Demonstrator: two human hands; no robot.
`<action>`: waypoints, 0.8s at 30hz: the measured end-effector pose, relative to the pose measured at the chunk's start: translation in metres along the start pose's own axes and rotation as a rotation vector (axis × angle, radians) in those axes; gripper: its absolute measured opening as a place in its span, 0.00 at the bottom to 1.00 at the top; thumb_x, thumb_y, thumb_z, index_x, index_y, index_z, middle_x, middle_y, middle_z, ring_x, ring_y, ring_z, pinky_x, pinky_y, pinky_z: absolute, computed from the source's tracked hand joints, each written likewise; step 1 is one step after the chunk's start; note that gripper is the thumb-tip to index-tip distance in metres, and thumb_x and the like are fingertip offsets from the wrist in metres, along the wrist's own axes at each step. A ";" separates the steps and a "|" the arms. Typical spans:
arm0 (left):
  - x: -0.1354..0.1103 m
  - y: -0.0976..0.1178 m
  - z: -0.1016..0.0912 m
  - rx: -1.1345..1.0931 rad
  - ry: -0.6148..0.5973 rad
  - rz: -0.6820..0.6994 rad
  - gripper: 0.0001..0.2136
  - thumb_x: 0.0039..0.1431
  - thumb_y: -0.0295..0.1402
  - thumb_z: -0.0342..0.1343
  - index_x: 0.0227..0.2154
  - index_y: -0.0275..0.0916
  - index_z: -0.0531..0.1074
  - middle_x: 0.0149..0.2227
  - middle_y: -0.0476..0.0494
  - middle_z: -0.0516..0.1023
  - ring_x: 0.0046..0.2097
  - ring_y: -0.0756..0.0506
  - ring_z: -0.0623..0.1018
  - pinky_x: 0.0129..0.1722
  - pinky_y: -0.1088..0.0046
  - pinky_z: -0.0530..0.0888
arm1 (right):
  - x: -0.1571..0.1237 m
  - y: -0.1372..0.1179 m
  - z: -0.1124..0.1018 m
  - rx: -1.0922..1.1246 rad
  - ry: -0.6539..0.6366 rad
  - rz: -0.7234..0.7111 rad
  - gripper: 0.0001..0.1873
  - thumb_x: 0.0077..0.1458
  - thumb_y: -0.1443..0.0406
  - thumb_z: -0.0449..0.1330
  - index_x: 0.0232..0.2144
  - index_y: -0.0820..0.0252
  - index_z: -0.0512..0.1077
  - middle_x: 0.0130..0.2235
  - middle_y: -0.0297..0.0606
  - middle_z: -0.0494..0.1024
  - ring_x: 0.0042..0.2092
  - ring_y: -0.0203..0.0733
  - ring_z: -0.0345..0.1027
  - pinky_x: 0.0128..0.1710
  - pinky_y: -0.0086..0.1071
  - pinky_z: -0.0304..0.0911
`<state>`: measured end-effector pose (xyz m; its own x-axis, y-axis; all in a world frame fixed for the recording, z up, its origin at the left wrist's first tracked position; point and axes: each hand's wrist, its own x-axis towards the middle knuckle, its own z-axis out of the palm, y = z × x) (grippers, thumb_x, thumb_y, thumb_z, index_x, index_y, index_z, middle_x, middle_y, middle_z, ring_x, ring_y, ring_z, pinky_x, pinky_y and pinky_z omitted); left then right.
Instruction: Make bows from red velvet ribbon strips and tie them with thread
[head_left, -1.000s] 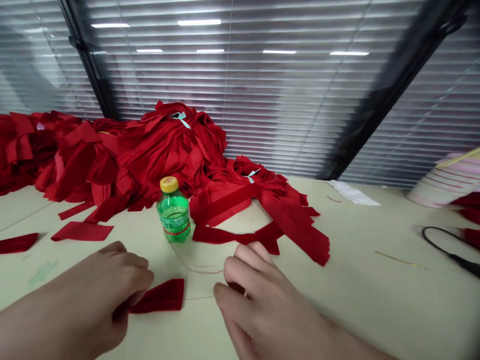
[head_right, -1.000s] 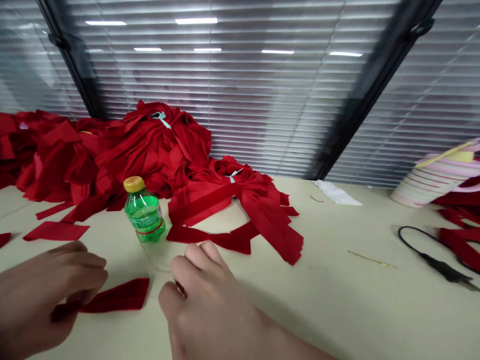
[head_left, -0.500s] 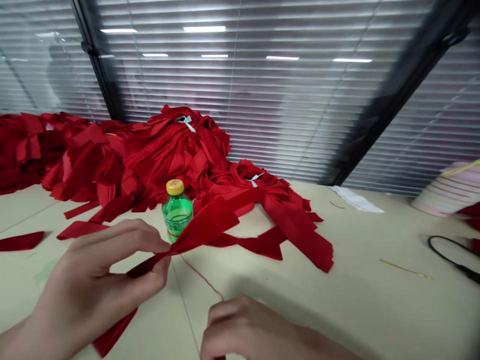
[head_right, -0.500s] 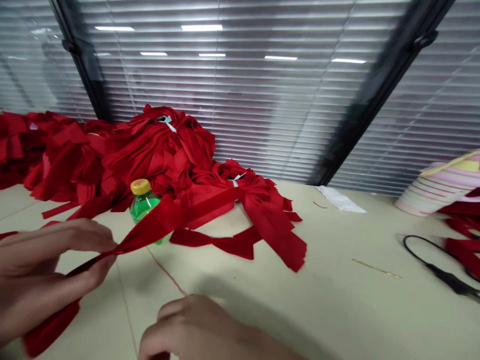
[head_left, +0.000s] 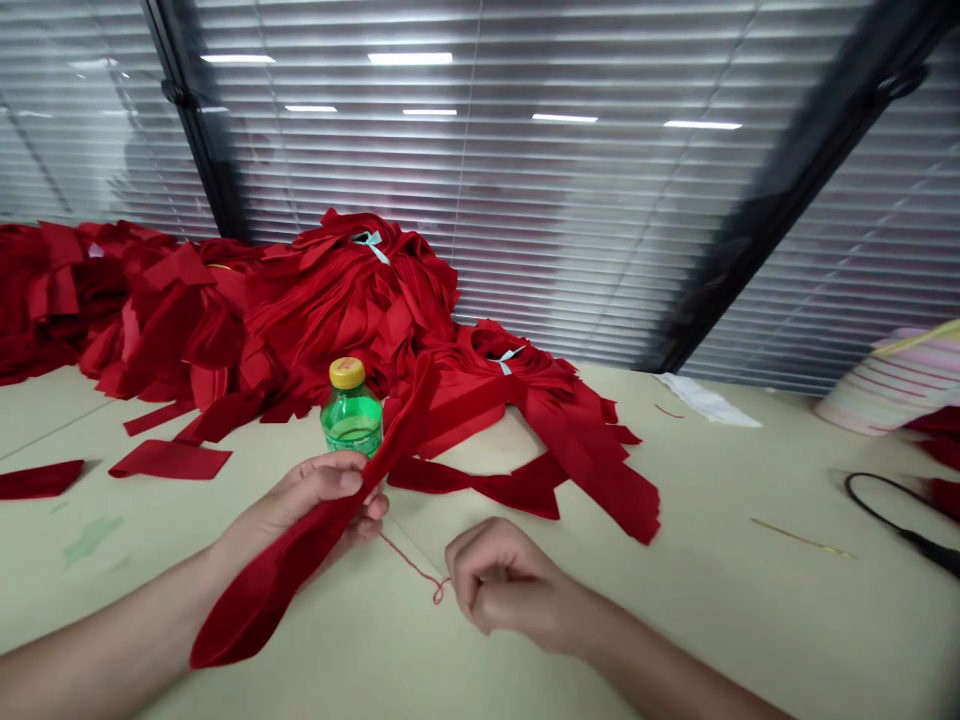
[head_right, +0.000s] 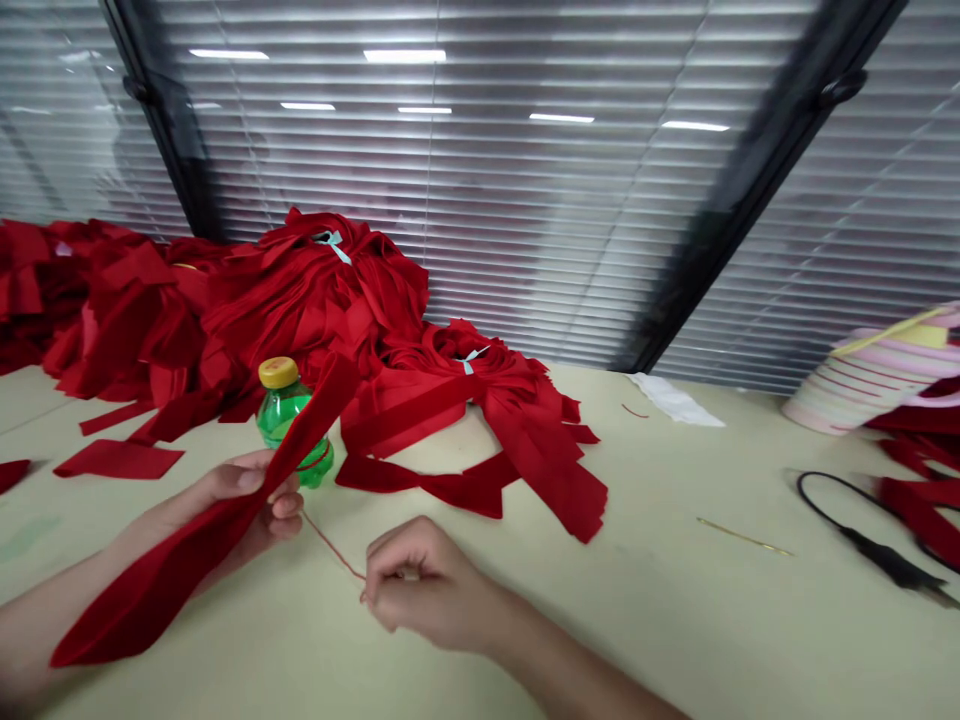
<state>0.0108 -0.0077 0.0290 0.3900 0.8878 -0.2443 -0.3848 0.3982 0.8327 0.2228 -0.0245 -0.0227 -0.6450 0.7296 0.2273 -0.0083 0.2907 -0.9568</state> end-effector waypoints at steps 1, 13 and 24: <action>0.001 -0.001 0.001 -0.003 -0.007 -0.006 0.07 0.40 0.32 0.61 0.20 0.38 0.67 0.21 0.52 0.69 0.27 0.51 0.69 0.28 0.74 0.66 | 0.001 0.003 -0.004 0.020 0.011 -0.003 0.06 0.33 0.71 0.47 0.12 0.60 0.60 0.16 0.29 0.61 0.19 0.29 0.51 0.17 0.24 0.48; -0.010 -0.003 0.010 -0.038 -0.087 -0.112 0.11 0.40 0.33 0.64 0.22 0.37 0.65 0.22 0.52 0.63 0.26 0.52 0.65 0.27 0.74 0.63 | 0.005 0.004 -0.013 -0.098 0.250 0.090 0.07 0.35 0.70 0.46 0.11 0.59 0.56 0.15 0.27 0.54 0.20 0.30 0.48 0.18 0.25 0.45; -0.011 -0.013 0.004 -0.096 -0.235 -0.126 0.10 0.38 0.34 0.69 0.22 0.34 0.76 0.19 0.49 0.72 0.23 0.53 0.70 0.27 0.77 0.63 | 0.000 -0.015 0.002 -0.480 0.326 0.014 0.24 0.39 0.72 0.57 0.44 0.62 0.69 0.47 0.47 0.71 0.51 0.50 0.63 0.50 0.44 0.60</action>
<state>0.0155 -0.0234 0.0228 0.6186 0.7567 -0.2115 -0.3939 0.5316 0.7498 0.2215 -0.0297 -0.0081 -0.3737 0.8660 0.3323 0.3947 0.4727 -0.7879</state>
